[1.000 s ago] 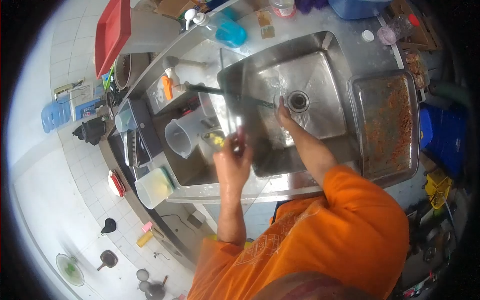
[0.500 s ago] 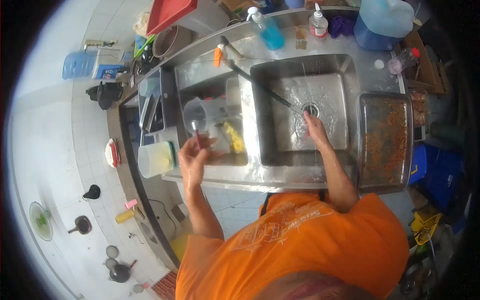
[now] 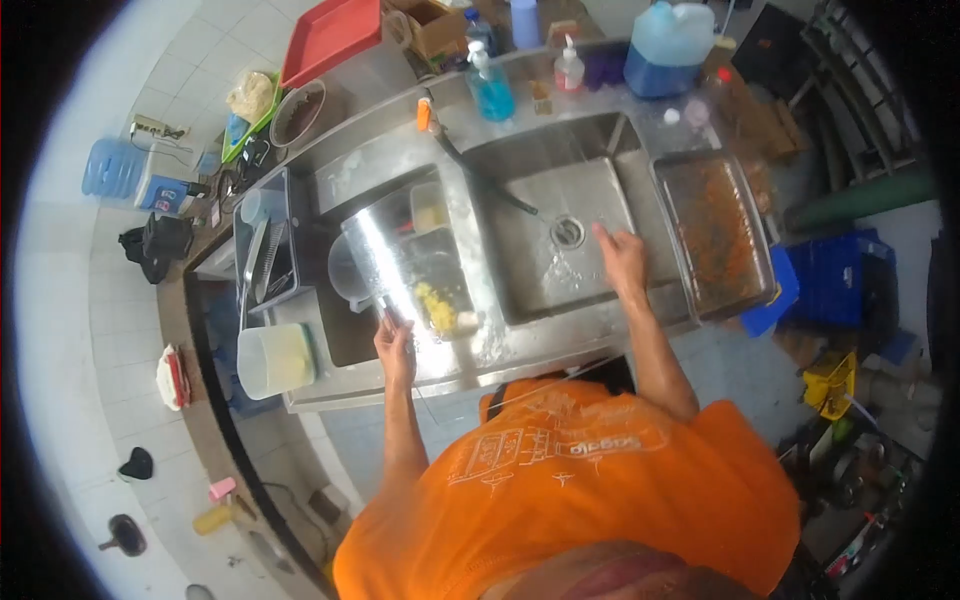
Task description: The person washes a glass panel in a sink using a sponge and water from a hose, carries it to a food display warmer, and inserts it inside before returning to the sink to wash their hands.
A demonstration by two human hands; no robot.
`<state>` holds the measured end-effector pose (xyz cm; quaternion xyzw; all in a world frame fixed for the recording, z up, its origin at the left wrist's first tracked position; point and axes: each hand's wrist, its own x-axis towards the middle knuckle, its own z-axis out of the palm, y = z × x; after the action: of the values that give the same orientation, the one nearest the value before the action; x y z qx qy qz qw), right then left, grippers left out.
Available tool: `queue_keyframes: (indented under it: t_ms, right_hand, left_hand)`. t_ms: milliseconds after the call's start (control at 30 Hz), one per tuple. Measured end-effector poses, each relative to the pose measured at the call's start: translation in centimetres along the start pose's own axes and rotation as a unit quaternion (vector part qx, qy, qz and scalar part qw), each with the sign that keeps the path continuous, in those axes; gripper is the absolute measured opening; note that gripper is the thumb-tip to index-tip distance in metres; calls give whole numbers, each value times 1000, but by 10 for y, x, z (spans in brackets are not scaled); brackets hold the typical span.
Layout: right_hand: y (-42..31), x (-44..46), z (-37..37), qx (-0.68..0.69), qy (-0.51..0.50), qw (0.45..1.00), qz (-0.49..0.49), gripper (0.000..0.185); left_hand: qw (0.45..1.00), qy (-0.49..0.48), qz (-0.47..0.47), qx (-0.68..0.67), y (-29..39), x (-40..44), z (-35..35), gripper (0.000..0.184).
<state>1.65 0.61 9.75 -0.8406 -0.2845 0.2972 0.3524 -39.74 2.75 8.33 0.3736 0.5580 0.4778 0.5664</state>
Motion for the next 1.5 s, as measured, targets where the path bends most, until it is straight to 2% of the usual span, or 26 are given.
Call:
queue_keyframes:
  t_ms: [67, 133, 200, 333, 367, 433, 500, 567, 667, 700, 767, 867, 900, 967, 1100, 1233, 1300, 1400, 1500]
  right_hand:
    - [30, -9, -10, 31, 65, 997, -42, 54]
    - [40, -38, -34, 120, 139, 982, -53, 50]
    - [43, -82, -72, 121, 182, 976, 3, 49]
    - [79, -187, -147, 209, 316, 922, 73, 48]
    - [111, -212, -161, 214, 360, 906, 63, 45]
    - [151, -283, -190, 227, 436, 866, 91, 46]
    - [194, -364, -209, 235, 521, 815, 103, 46]
    - [244, -449, -216, 228, 602, 758, 101, 47]
    - [284, -583, -215, 263, 689, 650, 184, 48]
    - [310, -629, -209, 256, 710, 626, 195, 47]
    - [346, -713, -197, 249, 744, 563, 260, 48]
    - [376, -822, -178, 238, 803, 461, 293, 47]
    - [390, -851, -170, 235, 815, 432, 307, 47]
    - [411, -906, -160, 236, 823, 388, 341, 48]
    - [485, -977, -178, 252, 833, 318, 375, 50]
    - [585, -1051, -211, 257, 839, 265, 400, 50]
    - [639, -1092, -227, 238, 836, 255, 424, 50]
    - [675, -1162, -311, 240, 849, 199, 427, 51]
    - [726, -1242, -367, 213, 862, 176, 424, 50]
  left_hand:
    - [997, -82, -2, 0, -7, 13, -3, 30]
    - [988, -149, -17, 29, 2, 22, 10, 34]
    - [972, -231, -43, 13, 46, -1, 52, 31]
    - [921, -386, -49, 29, 57, -31, 119, 25]
    - [902, -426, -50, 35, 55, -47, 139, 26]
    - [842, -537, -48, 10, 44, -82, 179, 27]
    - [785, -615, -51, 53, 39, -139, 219, 27]
    - [715, -691, -55, 84, 32, -209, 251, 27]
    - [618, -773, -76, 117, 0, -330, 280, 27]
    - [583, -800, -54, 132, -11, -374, 285, 26]
    - [527, -830, -55, 176, -34, -466, 283, 25]
    - [448, -869, -85, 192, -86, -593, 266, 25]
    - [440, -870, -96, 201, -101, -629, 259, 25]
    - [375, -893, -125, 216, -133, -693, 251, 25]
    - [282, -922, -148, 218, -191, -834, 258, 23]
    - [251, -917, -158, 266, -242, -990, 261, 23]
    - [226, -917, -164, 284, -259, -1076, 268, 23]
    - [175, -931, -135, 291, -299, -1210, 287, 25]
    - [147, -935, -191, 260, -327, -1335, 291, 26]
